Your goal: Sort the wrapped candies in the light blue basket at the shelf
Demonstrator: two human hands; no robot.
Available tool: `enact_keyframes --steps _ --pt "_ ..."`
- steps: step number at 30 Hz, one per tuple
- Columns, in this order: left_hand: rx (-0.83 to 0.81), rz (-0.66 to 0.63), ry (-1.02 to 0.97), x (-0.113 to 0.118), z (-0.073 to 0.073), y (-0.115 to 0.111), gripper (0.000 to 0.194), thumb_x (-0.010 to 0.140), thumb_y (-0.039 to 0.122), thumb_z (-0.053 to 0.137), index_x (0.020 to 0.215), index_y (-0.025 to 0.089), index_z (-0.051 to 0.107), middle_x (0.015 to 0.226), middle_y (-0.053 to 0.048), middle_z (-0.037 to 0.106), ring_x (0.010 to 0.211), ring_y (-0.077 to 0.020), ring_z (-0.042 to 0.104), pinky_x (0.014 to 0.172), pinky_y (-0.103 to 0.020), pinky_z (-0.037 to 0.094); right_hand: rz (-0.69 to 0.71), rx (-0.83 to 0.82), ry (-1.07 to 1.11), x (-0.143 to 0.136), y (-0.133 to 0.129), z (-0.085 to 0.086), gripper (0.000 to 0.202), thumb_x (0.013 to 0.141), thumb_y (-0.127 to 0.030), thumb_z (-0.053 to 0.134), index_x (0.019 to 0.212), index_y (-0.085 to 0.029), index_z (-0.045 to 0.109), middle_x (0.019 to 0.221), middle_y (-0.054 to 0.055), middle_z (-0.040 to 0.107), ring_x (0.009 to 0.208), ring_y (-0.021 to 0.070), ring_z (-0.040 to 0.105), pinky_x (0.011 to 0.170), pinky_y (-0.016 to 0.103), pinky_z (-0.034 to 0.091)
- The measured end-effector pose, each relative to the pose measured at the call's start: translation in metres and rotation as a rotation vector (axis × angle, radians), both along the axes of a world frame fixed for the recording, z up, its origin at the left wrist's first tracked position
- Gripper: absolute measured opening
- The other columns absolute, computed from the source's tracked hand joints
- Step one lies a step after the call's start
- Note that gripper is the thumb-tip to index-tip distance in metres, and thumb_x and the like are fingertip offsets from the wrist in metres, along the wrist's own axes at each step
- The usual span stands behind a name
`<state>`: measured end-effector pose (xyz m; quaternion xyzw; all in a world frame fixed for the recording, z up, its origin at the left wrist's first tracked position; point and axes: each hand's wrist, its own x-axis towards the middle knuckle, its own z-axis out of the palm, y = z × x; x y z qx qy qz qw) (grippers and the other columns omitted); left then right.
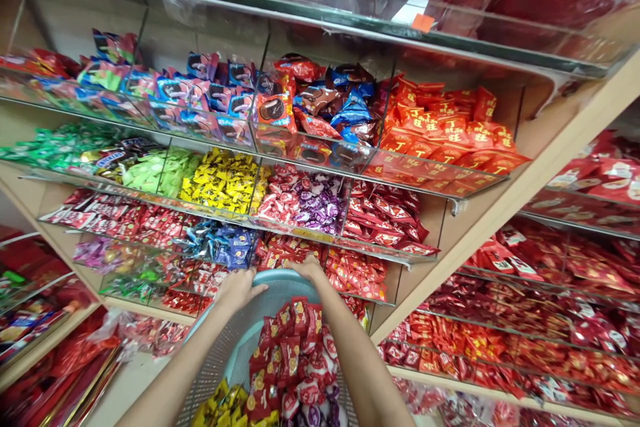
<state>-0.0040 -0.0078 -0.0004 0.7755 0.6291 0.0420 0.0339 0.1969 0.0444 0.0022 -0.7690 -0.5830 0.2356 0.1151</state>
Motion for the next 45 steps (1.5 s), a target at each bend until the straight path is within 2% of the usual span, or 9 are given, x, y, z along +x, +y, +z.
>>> enact_keyframes --steps 5,12,20,24,30,34,38,41,45 --pt "-0.008 0.003 -0.006 0.001 0.0 0.0 0.048 0.078 0.057 0.039 0.097 0.015 0.053 0.087 -0.011 0.058 0.084 -0.0273 0.056 0.071 -0.037 0.042 -0.087 -0.018 0.026 -0.002 0.002 -0.007 0.045 0.061 -0.037 0.064 0.097 -0.012 0.055 0.085 0.008 0.065 0.072 0.0176 0.062 0.051 0.021 0.043" --pt "0.008 0.004 -0.016 -0.001 -0.001 0.001 0.047 0.077 0.057 0.041 0.094 0.015 0.053 0.087 -0.011 0.059 0.083 -0.0288 0.057 0.069 -0.039 0.043 -0.123 0.035 -0.006 -0.003 0.005 -0.01 0.046 0.056 -0.04 0.068 0.091 -0.014 0.055 0.087 0.008 0.062 0.078 0.0195 0.061 0.058 0.023 0.044" --pt "-0.021 -0.011 -0.002 0.001 0.005 -0.001 0.046 0.077 0.055 0.042 0.096 0.014 0.053 0.087 -0.012 0.06 0.084 -0.029 0.057 0.07 -0.039 0.044 -0.114 0.232 -0.107 -0.008 -0.009 0.018 0.049 0.067 -0.032 0.058 0.112 -0.016 0.045 0.113 0.014 0.049 0.096 0.0226 0.054 0.074 0.03 0.043" --pt "-0.026 -0.01 0.004 0.001 0.006 -0.001 0.045 0.077 0.055 0.042 0.094 0.015 0.053 0.086 -0.011 0.06 0.083 -0.0291 0.057 0.069 -0.039 0.044 -0.064 0.323 -0.123 -0.009 -0.015 0.032 0.036 0.073 -0.033 0.051 0.104 -0.014 0.05 0.105 0.014 0.052 0.098 0.0241 0.051 0.08 0.031 0.041" --pt "0.005 -0.015 0.006 0.001 0.001 0.002 0.047 0.077 0.057 0.041 0.093 0.014 0.054 0.085 -0.01 0.06 0.082 -0.0285 0.057 0.069 -0.038 0.043 0.061 0.47 -0.078 -0.016 -0.052 0.042 0.048 0.073 -0.029 0.05 0.119 -0.018 0.039 0.113 0.009 0.046 0.105 0.0216 0.046 0.086 0.03 0.038" --pt "0.008 0.0 -0.023 0.001 -0.002 0.003 0.048 0.076 0.058 0.041 0.092 0.015 0.054 0.084 -0.01 0.06 0.081 -0.0285 0.057 0.068 -0.038 0.043 0.156 0.494 -0.003 -0.027 -0.09 0.034 0.048 0.074 -0.026 0.049 0.12 -0.016 0.039 0.113 0.009 0.046 0.105 0.0208 0.046 0.088 0.03 0.037" --pt "-0.02 0.004 -0.019 0.001 0.001 0.001 0.048 0.076 0.058 0.041 0.096 0.015 0.053 0.087 -0.011 0.059 0.083 -0.0273 0.057 0.069 -0.036 0.042 0.236 0.25 -0.099 -0.047 -0.118 0.012 0.045 0.069 -0.023 0.055 0.112 -0.015 0.046 0.11 0.011 0.05 0.099 0.0238 0.051 0.082 0.032 0.041" --pt "-0.042 0.009 -0.013 0.001 0.004 0.0 0.047 0.077 0.056 0.041 0.097 0.015 0.053 0.089 -0.011 0.059 0.085 -0.0271 0.056 0.071 -0.036 0.042 0.286 0.151 -0.281 -0.066 -0.122 -0.004 0.038 0.067 -0.014 0.056 0.105 -0.012 0.052 0.108 0.013 0.053 0.098 0.0256 0.052 0.08 0.034 0.043" --pt "-0.042 -0.002 -0.019 0.001 0.005 0.0 0.046 0.077 0.055 0.042 0.097 0.015 0.053 0.09 -0.012 0.059 0.087 -0.028 0.056 0.071 -0.038 0.043 0.258 0.146 -0.44 -0.086 -0.113 -0.017 0.032 0.077 -0.003 0.037 0.102 -0.009 0.056 0.1 0.017 0.057 0.092 0.0241 0.056 0.071 0.034 0.046"
